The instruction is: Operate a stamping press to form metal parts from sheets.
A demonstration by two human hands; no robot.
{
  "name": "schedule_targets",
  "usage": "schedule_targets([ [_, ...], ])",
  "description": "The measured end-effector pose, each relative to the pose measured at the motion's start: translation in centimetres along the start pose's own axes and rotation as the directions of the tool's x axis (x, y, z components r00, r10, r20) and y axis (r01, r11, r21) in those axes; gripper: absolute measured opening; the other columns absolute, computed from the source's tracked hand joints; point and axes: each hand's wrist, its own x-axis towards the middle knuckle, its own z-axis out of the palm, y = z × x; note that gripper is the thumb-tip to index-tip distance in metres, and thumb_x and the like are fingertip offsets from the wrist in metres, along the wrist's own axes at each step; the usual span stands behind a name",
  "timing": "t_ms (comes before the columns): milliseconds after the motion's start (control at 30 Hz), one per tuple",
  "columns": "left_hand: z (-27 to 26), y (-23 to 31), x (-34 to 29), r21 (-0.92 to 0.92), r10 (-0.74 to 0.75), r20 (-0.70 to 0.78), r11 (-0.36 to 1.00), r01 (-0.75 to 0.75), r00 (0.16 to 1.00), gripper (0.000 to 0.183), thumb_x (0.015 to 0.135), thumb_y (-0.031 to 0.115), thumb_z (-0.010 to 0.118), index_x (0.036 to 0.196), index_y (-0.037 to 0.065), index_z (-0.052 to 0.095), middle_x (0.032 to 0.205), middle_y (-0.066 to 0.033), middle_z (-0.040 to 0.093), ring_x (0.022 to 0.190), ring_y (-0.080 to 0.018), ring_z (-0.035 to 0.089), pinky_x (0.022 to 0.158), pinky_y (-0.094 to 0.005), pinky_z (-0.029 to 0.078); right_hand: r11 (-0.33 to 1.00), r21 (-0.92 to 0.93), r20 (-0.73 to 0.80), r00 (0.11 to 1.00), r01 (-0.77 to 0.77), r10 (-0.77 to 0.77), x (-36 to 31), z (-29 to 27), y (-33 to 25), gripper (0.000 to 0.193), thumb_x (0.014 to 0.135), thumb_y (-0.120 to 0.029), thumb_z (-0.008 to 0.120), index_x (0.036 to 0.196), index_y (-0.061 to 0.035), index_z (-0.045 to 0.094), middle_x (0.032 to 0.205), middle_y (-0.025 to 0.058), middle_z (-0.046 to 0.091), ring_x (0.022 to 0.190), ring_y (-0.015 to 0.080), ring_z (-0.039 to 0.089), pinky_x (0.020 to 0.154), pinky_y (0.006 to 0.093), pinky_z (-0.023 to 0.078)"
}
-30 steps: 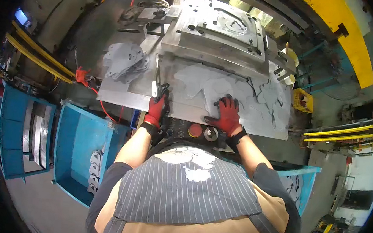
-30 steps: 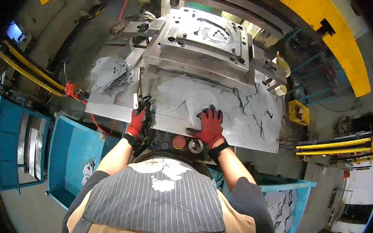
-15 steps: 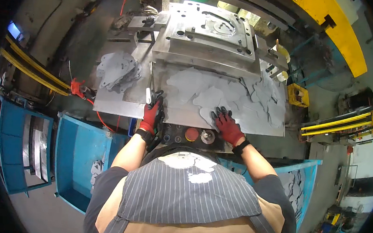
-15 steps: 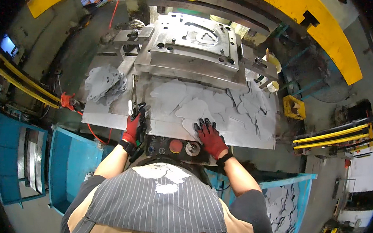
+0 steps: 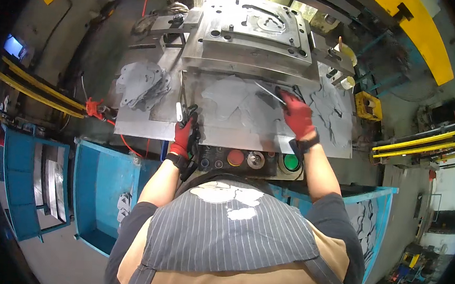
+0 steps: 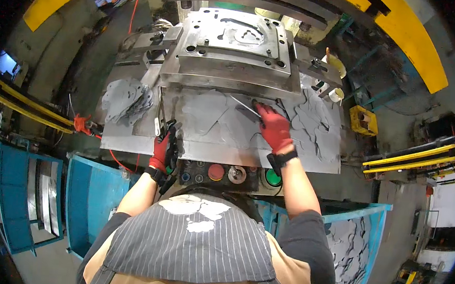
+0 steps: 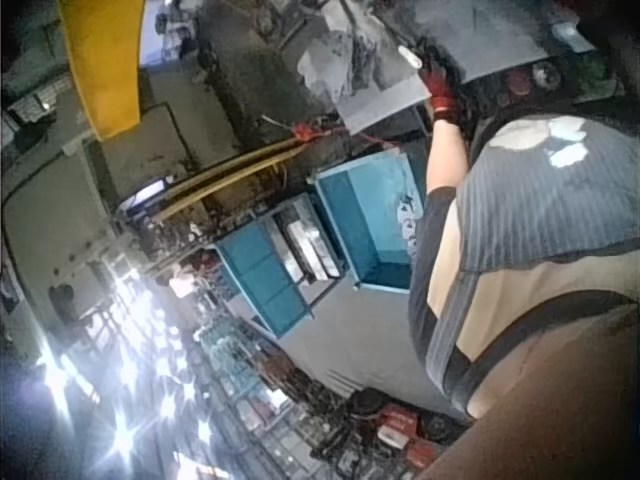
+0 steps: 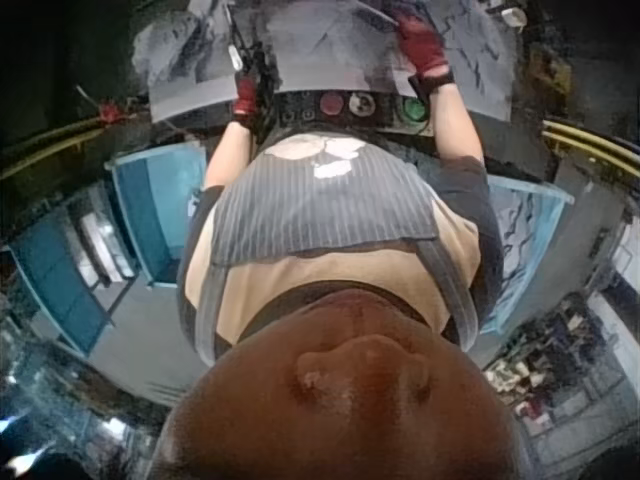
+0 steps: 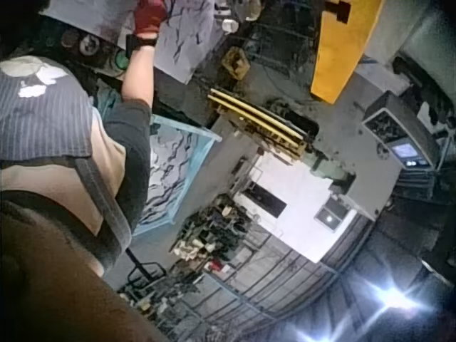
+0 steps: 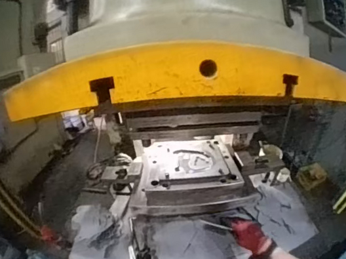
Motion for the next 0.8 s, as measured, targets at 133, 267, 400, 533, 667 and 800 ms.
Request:
schedule_targets([
  [133,-0.3,-1.3,0.2,0.105,0.063,-0.075,0.993,-0.055,0.995,0.031,0.082,0.025,0.055,0.105,0.004,0.056,0.060,-0.0001,0.053,0.044,-0.0091,0.046,0.039,-0.0225,0.036,0.828,0.527,0.105,0.981,-0.194,0.163,-2.5,-3.8,-0.8,0.041,0.067,-0.002,0.054,0.107,-0.0097,0.052,0.097,0.0112,0.057,0.087,0.0311,0.055,0.071,0.0368,0.045],
  [267,0.9,-0.5,-0.6,0.014,0.046,-0.020,0.999,-0.045,0.999,0.028,0.082,0.023,0.055,0.101,0.003,0.055,0.063,-0.0035,0.055,0.046,-0.0126,0.051,0.040,-0.0249,0.040,0.950,0.276,0.398,0.917,-0.147,0.026,-4.3,-2.6,-1.7,0.038,0.067,-0.003,0.055,0.104,-0.0143,0.054,0.091,0.0128,0.059,0.082,0.0311,0.057,0.067,0.0367,0.046],
  [400,1.5,0.7,-0.9,0.040,0.043,0.001,0.998,-0.043,0.999,0.022,0.082,0.019,0.054,0.096,0.002,0.054,0.067,-0.0065,0.057,0.049,-0.0160,0.055,0.041,-0.0277,0.044,0.922,0.288,0.279,0.944,-0.257,0.175,-2.6,-2.0,-0.4,0.037,0.067,-0.006,0.058,0.103,-0.0147,0.054,0.090,0.0122,0.059,0.081,0.0312,0.057,0.067,0.0367,0.046],
  [533,-0.6,-0.8,-0.1,0.071,0.103,-0.018,0.992,-0.102,0.995,0.019,0.082,0.017,0.053,0.095,0.002,0.054,0.069,-0.0074,0.058,0.050,-0.0170,0.056,0.042,-0.0291,0.045,0.926,0.328,0.160,0.977,-0.186,0.139,-2.5,-2.3,-0.4,0.037,0.068,-0.005,0.058,0.104,-0.0115,0.052,0.091,0.0157,0.057,0.084,0.0319,0.055,0.069,0.0350,0.046],
  [667,3.1,2.9,-2.2,-0.050,-0.037,0.083,0.998,0.041,0.996,0.020,0.082,0.018,0.054,0.095,0.003,0.057,0.070,-0.0051,0.058,0.052,-0.0136,0.053,0.044,-0.0275,0.043,0.444,0.863,-0.012,0.869,-0.241,0.495,-1.2,-4.1,1.0,0.029,0.071,-0.004,0.057,0.100,-0.0028,0.054,0.086,0.0049,0.060,0.079,0.0203,0.058,0.072,0.0306,0.045],
  [800,0.1,0.3,-0.9,-0.085,0.030,0.030,0.996,-0.028,0.999,0.019,0.079,0.016,0.058,0.091,0.001,0.059,0.072,-0.0026,0.060,0.054,-0.0094,0.052,0.047,-0.0238,0.042,-0.230,0.961,0.243,0.866,-0.154,0.437,5.1,-7.8,2.2,0.024,0.078,-0.018,0.053,0.098,-0.0051,0.055,0.094,0.0046,0.058,0.073,0.0144,0.057,0.069,0.0246,0.046],
])
